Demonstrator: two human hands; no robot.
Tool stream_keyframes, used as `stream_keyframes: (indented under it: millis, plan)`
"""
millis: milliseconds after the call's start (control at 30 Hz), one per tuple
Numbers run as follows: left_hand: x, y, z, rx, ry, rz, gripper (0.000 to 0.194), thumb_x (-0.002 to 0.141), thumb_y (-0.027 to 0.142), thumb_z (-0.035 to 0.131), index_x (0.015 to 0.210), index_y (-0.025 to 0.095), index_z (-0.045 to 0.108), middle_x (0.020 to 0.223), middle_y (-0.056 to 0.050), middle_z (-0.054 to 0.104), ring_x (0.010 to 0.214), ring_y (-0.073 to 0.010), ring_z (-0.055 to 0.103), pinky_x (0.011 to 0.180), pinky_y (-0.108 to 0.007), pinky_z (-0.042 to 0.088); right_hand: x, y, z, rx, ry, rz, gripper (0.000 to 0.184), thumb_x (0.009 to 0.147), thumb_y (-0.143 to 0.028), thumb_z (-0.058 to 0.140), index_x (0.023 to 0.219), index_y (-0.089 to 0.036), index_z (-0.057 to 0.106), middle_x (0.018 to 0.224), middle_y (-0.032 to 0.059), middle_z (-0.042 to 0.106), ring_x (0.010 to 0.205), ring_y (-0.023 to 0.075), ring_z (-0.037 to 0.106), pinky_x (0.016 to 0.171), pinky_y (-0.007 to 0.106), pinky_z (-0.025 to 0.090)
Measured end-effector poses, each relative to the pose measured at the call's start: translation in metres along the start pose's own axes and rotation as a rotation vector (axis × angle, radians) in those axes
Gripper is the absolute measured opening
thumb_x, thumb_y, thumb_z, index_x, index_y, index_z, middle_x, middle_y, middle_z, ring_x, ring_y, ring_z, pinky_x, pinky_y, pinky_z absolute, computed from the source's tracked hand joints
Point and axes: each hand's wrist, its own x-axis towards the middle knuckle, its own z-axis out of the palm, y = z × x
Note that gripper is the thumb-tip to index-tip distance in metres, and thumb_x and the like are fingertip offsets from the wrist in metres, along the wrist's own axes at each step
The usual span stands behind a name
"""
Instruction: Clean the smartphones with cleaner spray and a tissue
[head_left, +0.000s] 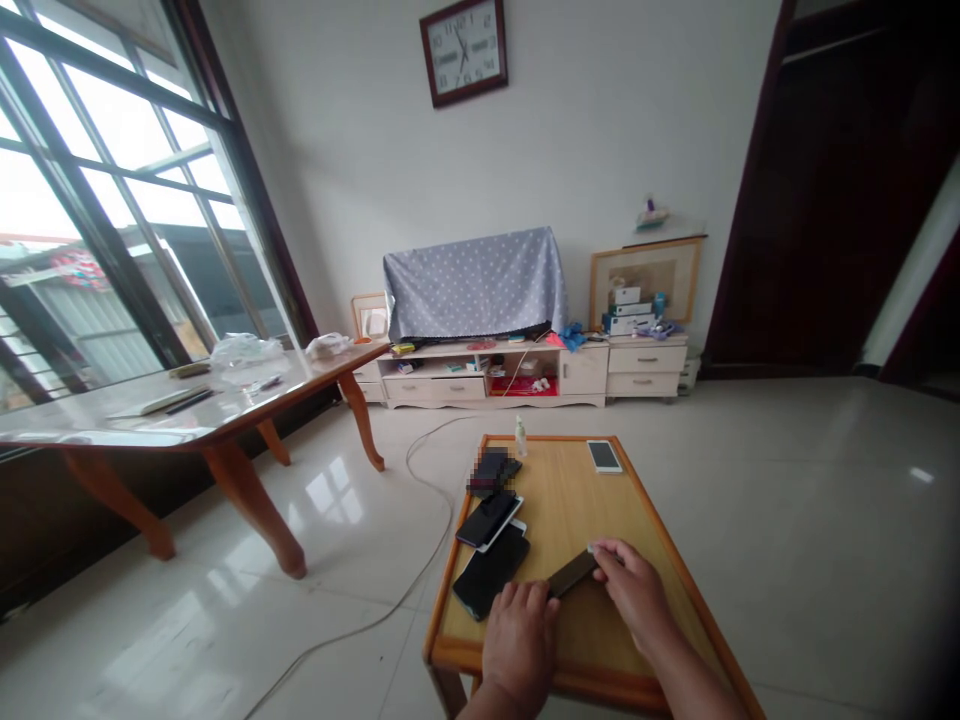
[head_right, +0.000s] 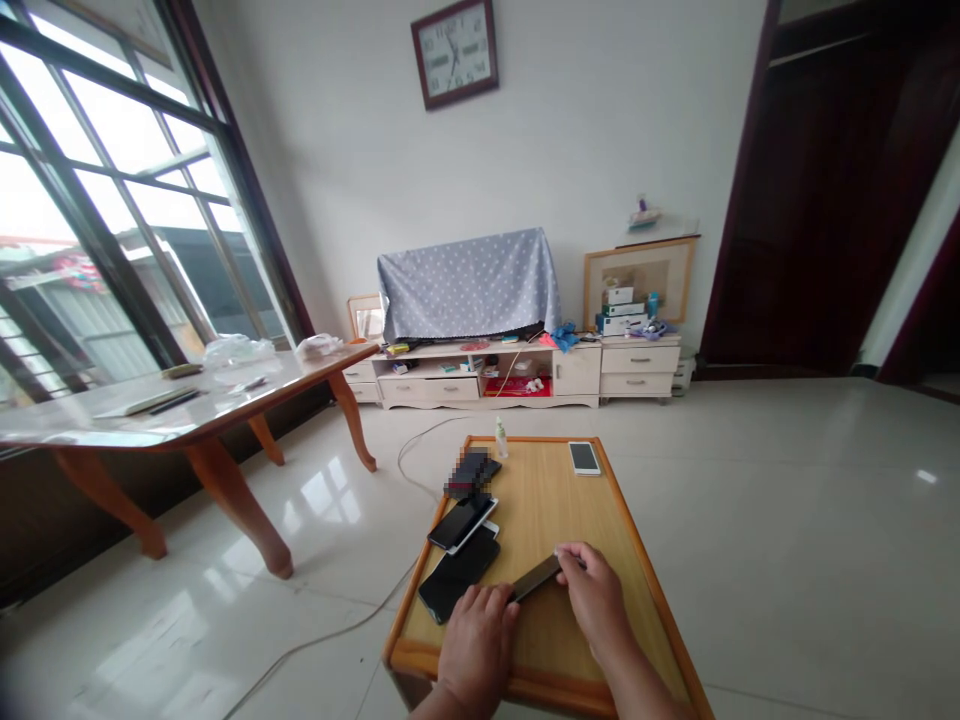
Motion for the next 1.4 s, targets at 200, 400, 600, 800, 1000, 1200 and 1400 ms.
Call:
stream_keyframes:
  millis: [200,400,600,800,1000,1200,1400]
  plan:
    - [-0.009,-0.002,-0.014,-0.266,0.16,-0.047,0.03,0.099,0.036,0.041,0.088,0.025,0.066,0.081,-0.007,0.069,0.08,-0.02,0.065,0.073,-0.029,0.047,-0.032,-0.023,-0.001,0.014,-0.12,-0.077,0.041,0.077,-0.054,0.069,0.094,-0.016,0.071,0.091,0.0075,0.072,0.073,0.0209,0.068,0.063,0.03,0.055]
    - [-0.021,0.017,-0.052,-0.439,0.179,-0.086,0.039,0.101,0.046,0.036,0.075,0.023,0.054,0.07,-0.003,0.059,0.063,-0.0162,0.055,0.062,-0.028,0.039,-0.078,-0.065,-0.02,0.025,-0.213,-0.073,0.035,0.08,-0.049,0.069,0.093,-0.016,0.071,0.083,0.0057,0.071,0.07,0.0186,0.067,0.062,0.029,0.054]
    - [-0.043,0.06,-0.1,-0.728,0.133,-0.09,0.044,0.102,0.056,0.026,0.087,0.023,0.05,0.082,-0.002,0.057,0.078,-0.0161,0.058,0.069,-0.027,0.048,-0.124,-0.137,-0.036,0.056,-0.174,-0.149,0.037,0.078,-0.048,0.072,0.097,-0.016,0.07,0.084,0.0045,0.072,0.071,0.0168,0.067,0.068,0.029,0.056]
    - [-0.084,0.091,-0.166,-0.887,0.041,-0.016,0.053,0.084,0.057,0.066,0.123,0.02,0.061,0.103,-0.006,0.069,0.091,-0.0195,0.065,0.084,-0.033,0.053,-0.196,-0.203,-0.05,-0.029,-0.182,-0.3,0.034,0.082,-0.044,0.069,0.099,-0.015,0.071,0.079,0.003,0.071,0.068,0.0164,0.068,0.066,0.029,0.058]
    - [-0.122,0.106,-0.204,-1.169,-0.049,-0.154,0.062,0.074,0.055,0.078,0.121,0.015,0.07,0.101,-0.009,0.073,0.084,-0.0197,0.065,0.073,-0.032,0.054,-0.267,-0.237,-0.052,-0.066,-0.23,-0.472,0.04,0.092,-0.038,0.057,0.123,-0.015,0.067,0.087,0.0051,0.074,0.071,0.0168,0.071,0.073,0.035,0.062]
    - [-0.152,0.115,-0.221,-1.129,0.086,-0.074,0.047,0.081,0.052,0.072,0.115,0.019,0.073,0.098,-0.006,0.074,0.084,-0.0181,0.064,0.074,-0.028,0.052,-0.324,-0.238,-0.031,-0.189,-0.184,-0.792,0.035,0.098,-0.031,0.048,0.125,-0.026,0.07,0.137,0.0067,0.065,0.118,0.0237,0.067,0.097,0.039,0.058]
    - [-0.163,0.12,-0.234,-1.087,0.137,-0.017,0.033,0.081,0.046,0.07,0.087,0.014,0.075,0.076,-0.004,0.072,0.079,-0.0213,0.065,0.075,-0.032,0.054,-0.371,-0.243,-0.018,-0.368,-0.35,-1.025,0.041,0.1,-0.023,0.047,0.138,-0.029,0.061,0.142,0.0036,0.061,0.131,0.0192,0.058,0.112,0.036,0.046]
